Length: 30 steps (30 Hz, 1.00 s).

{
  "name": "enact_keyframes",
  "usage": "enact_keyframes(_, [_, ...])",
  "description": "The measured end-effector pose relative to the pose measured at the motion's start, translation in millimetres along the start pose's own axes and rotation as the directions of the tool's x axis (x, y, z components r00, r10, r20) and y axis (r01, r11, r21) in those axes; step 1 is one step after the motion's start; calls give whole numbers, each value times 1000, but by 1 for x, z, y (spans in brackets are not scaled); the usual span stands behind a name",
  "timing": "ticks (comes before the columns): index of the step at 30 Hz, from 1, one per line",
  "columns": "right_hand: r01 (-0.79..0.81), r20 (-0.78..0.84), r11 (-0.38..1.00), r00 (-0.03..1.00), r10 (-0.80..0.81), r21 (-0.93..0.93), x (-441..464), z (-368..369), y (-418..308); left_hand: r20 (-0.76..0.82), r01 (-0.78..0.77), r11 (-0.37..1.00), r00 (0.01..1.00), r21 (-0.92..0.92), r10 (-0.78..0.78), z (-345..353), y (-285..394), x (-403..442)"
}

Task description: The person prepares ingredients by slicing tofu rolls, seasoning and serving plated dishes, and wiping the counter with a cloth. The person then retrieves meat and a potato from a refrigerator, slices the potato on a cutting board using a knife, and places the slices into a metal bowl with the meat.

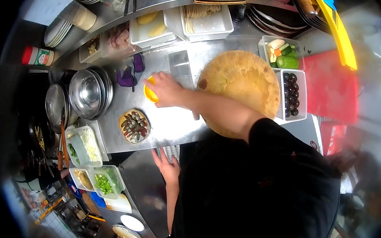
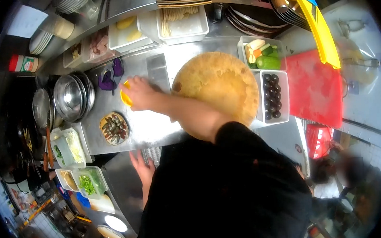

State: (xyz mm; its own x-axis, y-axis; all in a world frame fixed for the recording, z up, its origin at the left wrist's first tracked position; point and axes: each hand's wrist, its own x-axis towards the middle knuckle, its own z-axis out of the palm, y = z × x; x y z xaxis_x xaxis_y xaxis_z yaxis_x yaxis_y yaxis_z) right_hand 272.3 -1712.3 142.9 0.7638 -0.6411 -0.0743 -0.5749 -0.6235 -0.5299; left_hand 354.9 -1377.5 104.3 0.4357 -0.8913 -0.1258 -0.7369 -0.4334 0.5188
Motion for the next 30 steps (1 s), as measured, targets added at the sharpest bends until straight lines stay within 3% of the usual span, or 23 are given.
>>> enact_keyframes(2, [-29,101,999,995,28,14,29,31,-1,-27,19,1000,999,5,-19,-2,-4,-8])
enact_keyframes(5, [6,109,995,994,5,-103,39,49,4,-31,78,997,997,18,-77,-1,-13,-20])
enact_keyframes(8, [116,-150,982,979,-139,-152,21,60,13,-24,120,993,992,-6,-120,4,-21,-31])
enact_keyframes(11, [214,-432,973,888,-159,83,6,27,45,-42,91,996,995,-22,-92,20,-43,-33])
enact_keyframes(13, [-72,-359,997,931,59,-23,10,-20,82,-22,101,994,995,-38,-102,24,-45,-34])
enact_keyframes(14, [-7,-584,988,806,97,153,0,-47,101,-16,105,993,994,-55,-106,27,-45,-33])
enact_keyframes(15, [-51,-649,949,718,251,311,6,-74,119,-9,108,992,994,-71,-109,29,-47,-32])
enact_keyframes(16, [-256,-520,849,697,493,462,13,-101,139,-1,110,990,994,-87,-111,31,-48,-30])
enact_keyframes(18, [-306,-592,884,658,465,354,43,-101,240,3,102,994,995,-48,-102,31,-44,-24])
enact_keyframes(21, [-438,-534,877,702,471,198,86,-85,349,11,99,994,995,-40,-98,23,-36,-15])
enact_keyframes(25, [-508,-488,849,783,386,-144,110,-87,359,26,151,987,988,-56,-150,8,-24,-8])
enact_keyframes(30, [-511,-502,859,750,430,-29,114,-88,343,50,204,979,978,-25,-203,5,-25,-11])
